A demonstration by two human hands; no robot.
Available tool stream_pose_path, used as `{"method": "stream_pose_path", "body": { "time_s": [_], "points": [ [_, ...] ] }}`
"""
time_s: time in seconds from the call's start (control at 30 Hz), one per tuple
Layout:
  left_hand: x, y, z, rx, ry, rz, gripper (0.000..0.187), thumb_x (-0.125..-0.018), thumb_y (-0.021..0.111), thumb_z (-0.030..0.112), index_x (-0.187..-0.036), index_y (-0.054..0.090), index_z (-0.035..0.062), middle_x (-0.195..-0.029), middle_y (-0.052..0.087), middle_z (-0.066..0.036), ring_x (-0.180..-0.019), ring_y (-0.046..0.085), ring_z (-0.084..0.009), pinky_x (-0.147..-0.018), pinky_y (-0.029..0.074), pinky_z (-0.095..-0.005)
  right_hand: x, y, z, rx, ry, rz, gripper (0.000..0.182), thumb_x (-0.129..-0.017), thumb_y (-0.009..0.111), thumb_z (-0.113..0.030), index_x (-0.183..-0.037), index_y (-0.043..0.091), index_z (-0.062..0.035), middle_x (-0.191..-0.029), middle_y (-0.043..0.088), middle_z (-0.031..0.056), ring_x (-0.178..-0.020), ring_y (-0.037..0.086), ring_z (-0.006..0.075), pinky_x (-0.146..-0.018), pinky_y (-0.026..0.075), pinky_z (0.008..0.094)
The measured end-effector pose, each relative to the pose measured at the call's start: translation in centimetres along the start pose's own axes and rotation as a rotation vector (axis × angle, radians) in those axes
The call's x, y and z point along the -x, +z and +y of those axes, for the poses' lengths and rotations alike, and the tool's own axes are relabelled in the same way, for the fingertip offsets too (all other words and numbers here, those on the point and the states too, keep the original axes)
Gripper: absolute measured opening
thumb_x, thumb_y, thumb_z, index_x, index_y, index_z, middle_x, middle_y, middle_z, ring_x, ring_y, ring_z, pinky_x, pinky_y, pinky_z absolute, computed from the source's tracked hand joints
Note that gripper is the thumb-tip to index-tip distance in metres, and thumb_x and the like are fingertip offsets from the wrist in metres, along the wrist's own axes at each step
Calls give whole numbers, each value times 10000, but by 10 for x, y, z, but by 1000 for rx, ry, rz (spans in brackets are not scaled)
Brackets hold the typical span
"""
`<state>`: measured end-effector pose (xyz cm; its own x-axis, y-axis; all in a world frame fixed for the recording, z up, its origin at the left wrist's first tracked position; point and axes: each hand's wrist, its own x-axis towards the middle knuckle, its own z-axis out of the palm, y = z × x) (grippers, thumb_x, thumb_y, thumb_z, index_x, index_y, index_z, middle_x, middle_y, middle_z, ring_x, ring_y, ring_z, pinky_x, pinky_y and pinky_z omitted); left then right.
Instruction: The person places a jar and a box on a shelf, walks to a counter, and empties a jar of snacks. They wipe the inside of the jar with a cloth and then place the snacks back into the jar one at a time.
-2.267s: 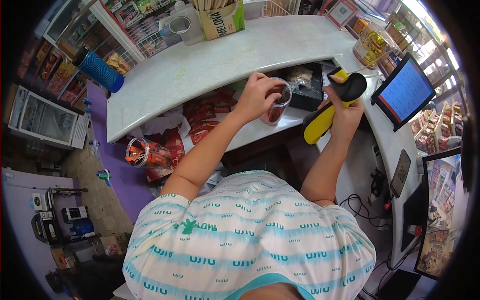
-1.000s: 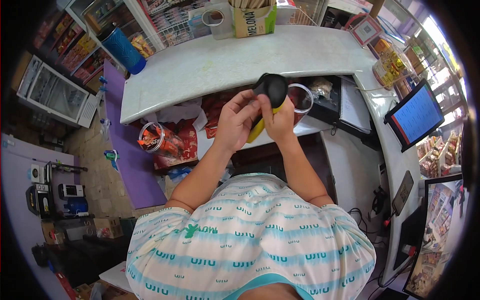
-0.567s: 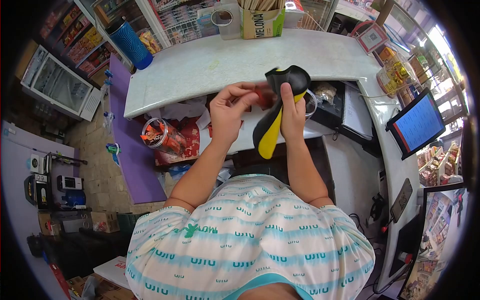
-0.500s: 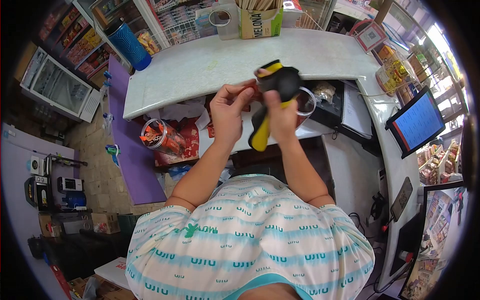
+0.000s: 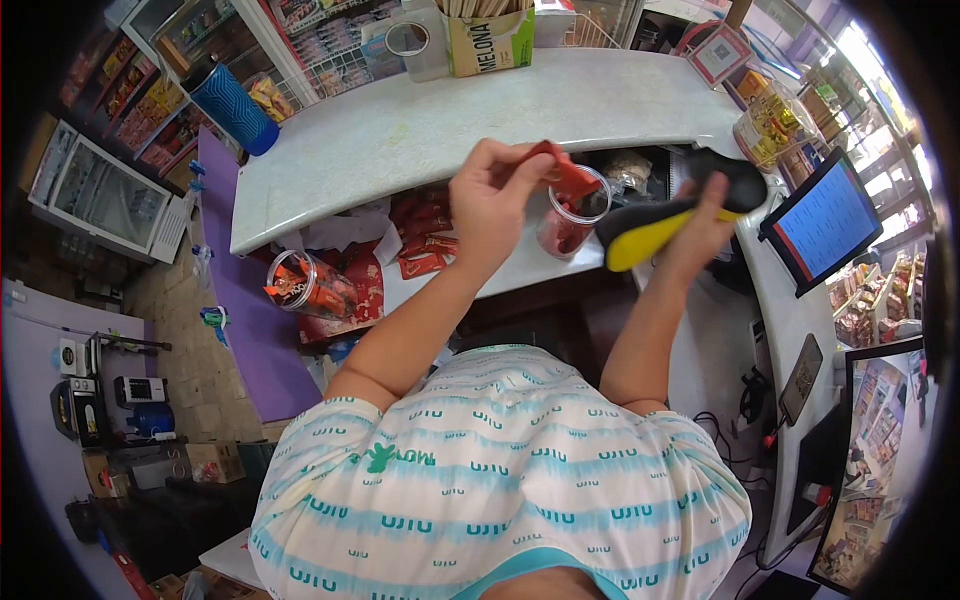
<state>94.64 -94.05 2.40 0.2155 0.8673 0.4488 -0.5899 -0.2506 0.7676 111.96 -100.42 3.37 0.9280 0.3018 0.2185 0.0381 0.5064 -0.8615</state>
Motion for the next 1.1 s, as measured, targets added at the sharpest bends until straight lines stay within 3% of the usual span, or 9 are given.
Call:
{"method": "stream_pose_path", "body": {
  "time_s": [0.37, 0.43, 0.53, 0.67, 0.77, 0.83, 0.93, 1.0, 1.1],
  "points": [
    [-4, -2, -84, -735, 166, -181, 146, -804, 661, 4, -932, 592, -8, -958, 682, -114, -818, 664, -149, -727, 532, -271, 2, -31, -28, -65, -91, -126, 279, -931, 594, -309, -895, 534, -38, -667, 548, 54, -538, 510, 105, -465, 369, 208],
    [-4, -15, -88, -695, 130, -245, 92, -790, 643, 27, -880, 625, 18, -897, 659, -118, -841, 645, -274, -717, 517, -343, 1, -29, -23, -19, -41, -108, 277, -939, 578, -307, -897, 549, -35, -650, 554, 56, -534, 511, 102, -477, 373, 208],
    [-5, -21, -88, -941, 383, -470, 65, -790, 628, 21, -855, 631, 14, -903, 657, -120, -891, 623, -288, -767, 506, -355, 5, -17, -16, -27, -47, -133, 276, -941, 574, -304, -895, 560, -32, -661, 568, 60, -532, 512, 102, -484, 378, 209],
    [-8, -21, -88, -916, 401, -530, 76, -787, 619, 20, -857, 648, 17, -903, 659, -115, -902, 611, -296, -797, 494, -376, 8, -14, -11, -20, -44, -227, 262, -940, 575, -296, -910, 571, -35, -693, 580, 56, -555, 522, 101, -492, 385, 208],
    [-10, -32, -80, -778, 370, -313, 110, -796, 605, 31, -890, 661, 28, -906, 658, -121, -893, 611, -299, -795, 496, -389, 7, -17, -7, -112, -11, -237, 219, -931, 591, -244, -947, 584, -26, -753, 605, 58, -592, 547, 99, -507, 392, 201],
    [-4, -59, -90, -885, 129, -104, 183, -807, 575, 26, -963, 668, 46, -916, 661, -129, -917, 616, -301, -814, 499, -398, 25, 3, -29, -145, 37, -209, 195, -922, 602, -209, -971, 587, -22, -779, 615, 58, -610, 556, 95, -515, 395, 195],
    [-6, -120, -151, -1284, -167, -171, 212, -836, 517, 50, -990, 663, 66, -991, 655, -160, -978, 614, -316, -845, 488, -428, 32, -4, -24, -119, 114, -256, 161, -887, 638, -118, -1001, 603, -10, -823, 634, 44, -676, 580, 82, -541, 404, 194],
    [-19, -138, -168, -1483, -186, -240, 279, -826, 499, 39, -1058, 647, 88, -1027, 651, -177, -1014, 604, -336, -871, 472, -440, 20, -25, -3, 99, 56, -686, 132, -873, 653, -106, -958, 615, -12, -810, 625, 17, -693, 567, 75, -562, 409, 209],
    [-41, -157, -185, -1693, -237, -386, 376, -822, 478, 41, -1164, 611, 124, -1073, 643, -200, -1073, 583, -359, -928, 439, -452, 20, -28, 4, 151, 23, -644, 136, -872, 660, -124, -943, 617, -16, -778, 624, 25, -653, 552, 87, -572, 412, 219]
  ]
}}
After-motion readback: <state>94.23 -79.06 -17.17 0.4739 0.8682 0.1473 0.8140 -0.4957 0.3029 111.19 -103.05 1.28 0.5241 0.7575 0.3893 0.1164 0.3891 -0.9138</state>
